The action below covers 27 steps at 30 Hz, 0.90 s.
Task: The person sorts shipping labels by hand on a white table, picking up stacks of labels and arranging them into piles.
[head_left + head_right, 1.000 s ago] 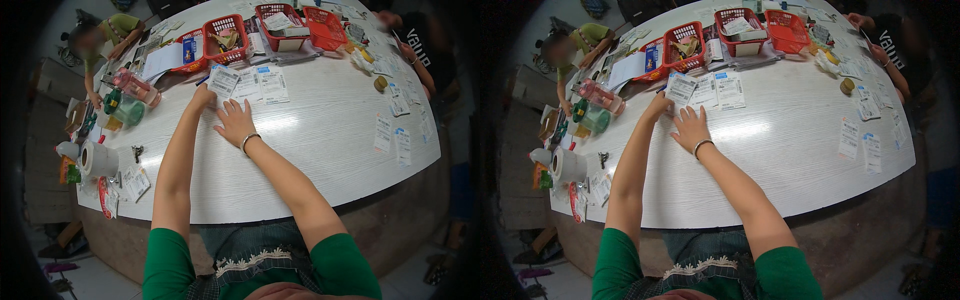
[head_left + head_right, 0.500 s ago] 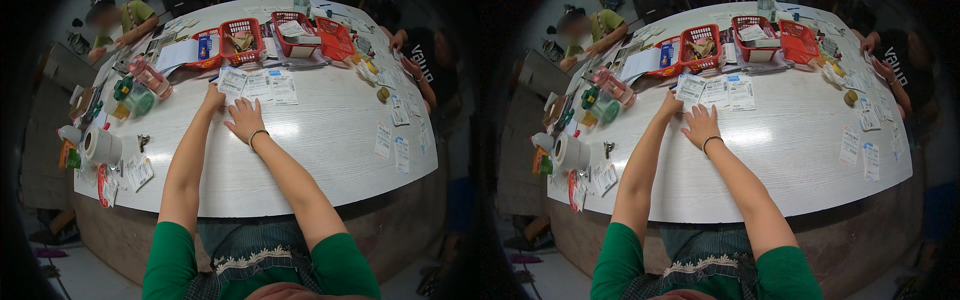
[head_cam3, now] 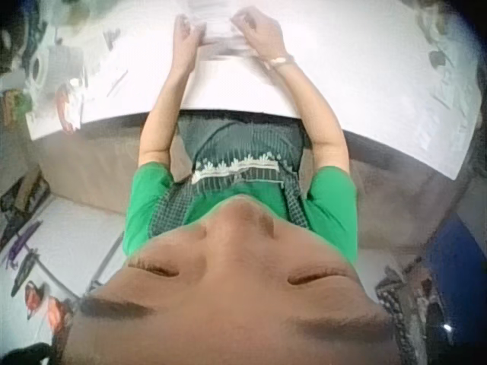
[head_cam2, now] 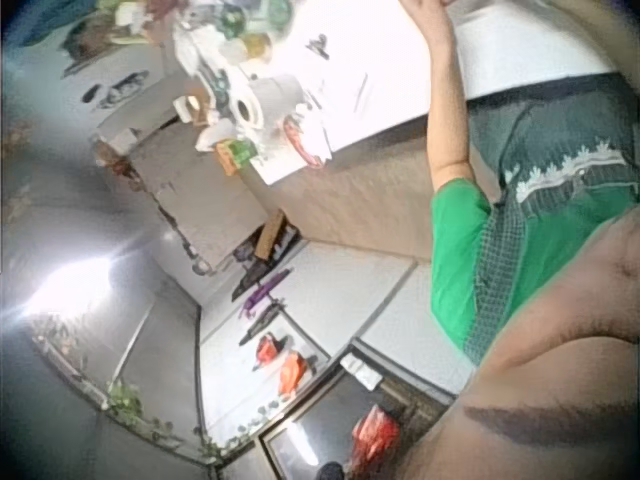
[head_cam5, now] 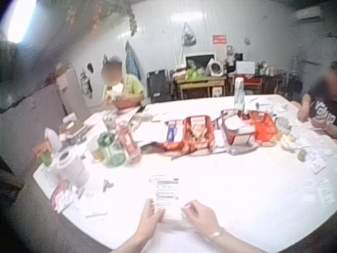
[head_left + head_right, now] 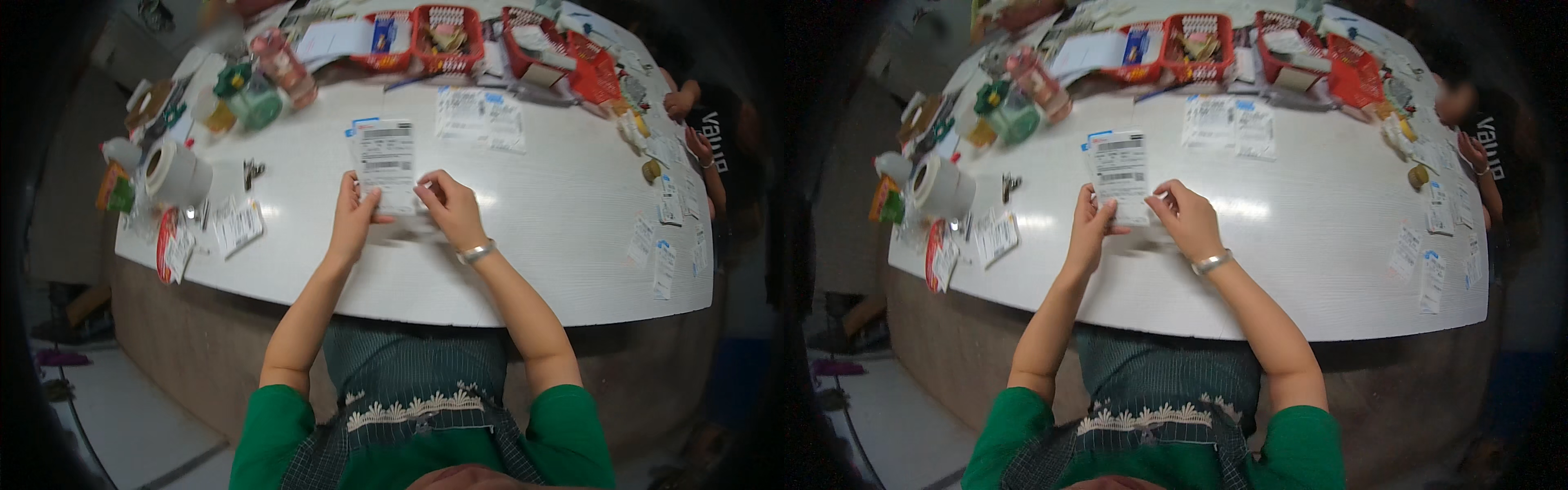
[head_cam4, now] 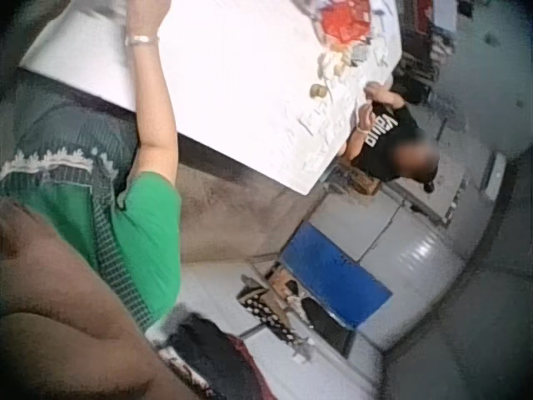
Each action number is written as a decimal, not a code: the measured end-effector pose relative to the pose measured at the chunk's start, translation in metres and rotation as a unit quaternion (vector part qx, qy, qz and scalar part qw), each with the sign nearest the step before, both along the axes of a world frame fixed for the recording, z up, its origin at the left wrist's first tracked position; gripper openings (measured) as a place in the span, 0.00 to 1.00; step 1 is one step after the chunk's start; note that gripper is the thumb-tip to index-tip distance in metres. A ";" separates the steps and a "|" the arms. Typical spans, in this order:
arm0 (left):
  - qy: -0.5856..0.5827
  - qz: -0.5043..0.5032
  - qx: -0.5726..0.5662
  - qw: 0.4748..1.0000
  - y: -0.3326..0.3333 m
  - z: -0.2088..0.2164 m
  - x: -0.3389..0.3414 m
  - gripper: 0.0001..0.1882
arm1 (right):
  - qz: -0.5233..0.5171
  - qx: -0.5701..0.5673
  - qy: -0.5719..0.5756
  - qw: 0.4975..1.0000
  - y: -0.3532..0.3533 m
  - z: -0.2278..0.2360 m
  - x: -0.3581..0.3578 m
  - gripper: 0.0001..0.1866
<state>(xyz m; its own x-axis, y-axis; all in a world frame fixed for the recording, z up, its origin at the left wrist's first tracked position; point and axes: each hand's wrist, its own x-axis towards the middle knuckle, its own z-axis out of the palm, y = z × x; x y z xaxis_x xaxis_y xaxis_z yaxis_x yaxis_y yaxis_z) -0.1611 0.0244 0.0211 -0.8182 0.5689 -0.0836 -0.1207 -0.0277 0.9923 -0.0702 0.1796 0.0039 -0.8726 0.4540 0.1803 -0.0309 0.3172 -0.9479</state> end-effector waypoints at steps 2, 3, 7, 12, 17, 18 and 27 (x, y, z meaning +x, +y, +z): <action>-0.054 -0.012 0.010 0.998 -0.022 0.002 0.043 0.17 | 0.020 -0.072 -0.023 0.997 -0.026 0.004 0.031 0.11; -0.066 -0.019 0.018 0.997 -0.029 0.001 0.060 0.18 | 0.009 -0.101 -0.023 0.995 -0.036 0.006 0.044 0.11; -0.215 -0.084 0.034 0.972 -0.062 -0.006 0.095 0.19 | 0.018 -0.175 -0.057 0.983 -0.054 -0.001 0.084 0.11; -0.330 -0.187 0.078 0.922 -0.079 -0.004 0.105 0.23 | 0.012 -0.115 -0.051 0.992 -0.066 0.004 0.101 0.13; -0.302 -0.155 0.046 0.940 -0.078 -0.012 0.118 0.21 | -0.025 -0.087 -0.093 0.992 -0.072 0.002 0.113 0.12; -0.291 -0.141 0.041 0.945 -0.078 -0.012 0.121 0.21 | -0.036 -0.077 -0.098 0.992 -0.074 0.004 0.115 0.12; -0.244 -0.108 -0.025 0.963 -0.071 -0.012 0.129 0.16 | -0.108 0.005 -0.102 0.989 -0.077 0.007 0.134 0.10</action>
